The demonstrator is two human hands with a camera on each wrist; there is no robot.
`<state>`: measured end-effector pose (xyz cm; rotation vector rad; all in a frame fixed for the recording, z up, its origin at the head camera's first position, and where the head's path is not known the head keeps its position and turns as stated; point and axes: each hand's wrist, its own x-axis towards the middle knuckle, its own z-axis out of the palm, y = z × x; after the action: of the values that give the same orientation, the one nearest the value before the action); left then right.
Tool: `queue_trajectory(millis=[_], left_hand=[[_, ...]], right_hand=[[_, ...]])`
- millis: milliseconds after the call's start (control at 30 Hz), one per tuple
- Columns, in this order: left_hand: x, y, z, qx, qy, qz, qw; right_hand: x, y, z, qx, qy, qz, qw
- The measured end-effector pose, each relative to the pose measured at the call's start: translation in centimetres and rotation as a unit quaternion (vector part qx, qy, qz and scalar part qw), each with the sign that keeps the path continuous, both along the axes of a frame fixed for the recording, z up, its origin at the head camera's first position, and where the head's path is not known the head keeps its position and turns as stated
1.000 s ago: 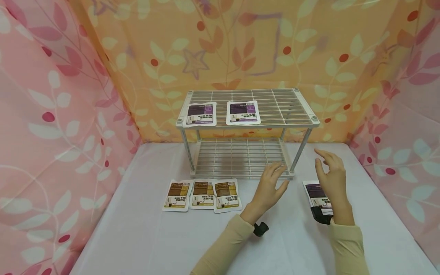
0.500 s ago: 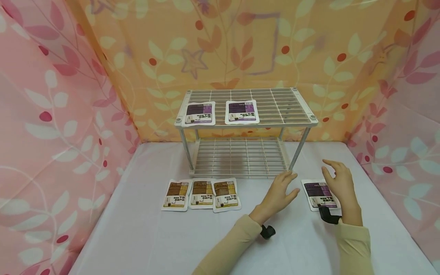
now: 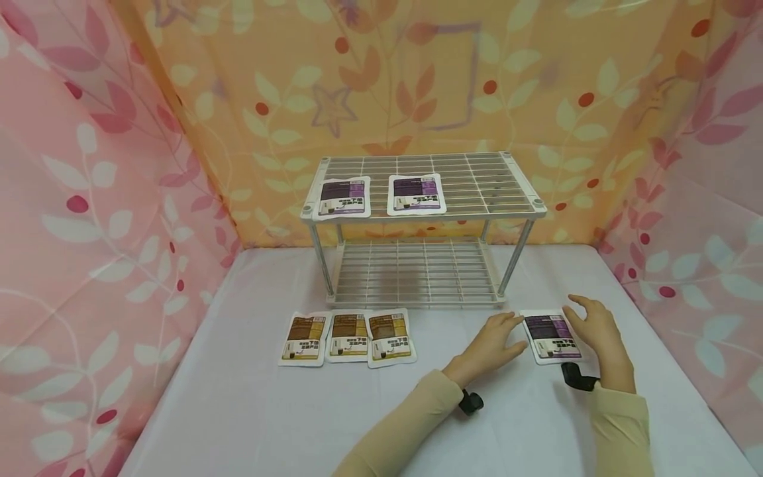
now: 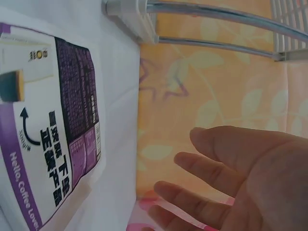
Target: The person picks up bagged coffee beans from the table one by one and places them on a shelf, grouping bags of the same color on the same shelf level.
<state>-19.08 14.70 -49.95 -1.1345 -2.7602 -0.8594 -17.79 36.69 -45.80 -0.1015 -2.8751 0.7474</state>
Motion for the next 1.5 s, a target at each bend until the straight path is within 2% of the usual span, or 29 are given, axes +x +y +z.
queue_trajectory(millis=[300,433,600,800,1000,1167,1500], left_hand=[[0.3,1.1,-1.1,-0.056,-0.009,-0.028,0.998],[0.5,1.6,-1.6,-0.077,0.001,-0.039,0.9963],[0.8,1.8,-2.0,-0.095,0.008,-0.041,0.9946],[0.7,1.8,-2.3,-0.102,0.017,-0.038,0.9939],[0.6,2.2,-2.4,-0.106,0.019,-0.041,0.9934],[0.6,2.6,-2.5,-0.108,0.025,-0.039,0.9931],[0.7,2.8,-1.9,-0.083,-0.013,-0.038,0.9957]], right_hand=[[0.3,1.7,-1.0,0.02,-0.104,0.032,0.994],[0.5,1.9,-1.0,0.026,-0.165,0.012,0.986],[0.6,2.0,-0.6,0.032,-0.209,-0.006,0.977],[0.5,1.9,-0.5,0.037,-0.214,-0.003,0.976],[0.7,1.7,-0.6,0.025,-0.227,0.018,0.973],[0.7,1.5,-0.5,0.029,-0.218,0.022,0.975],[0.3,1.7,-0.8,0.022,-0.205,0.038,0.978]])
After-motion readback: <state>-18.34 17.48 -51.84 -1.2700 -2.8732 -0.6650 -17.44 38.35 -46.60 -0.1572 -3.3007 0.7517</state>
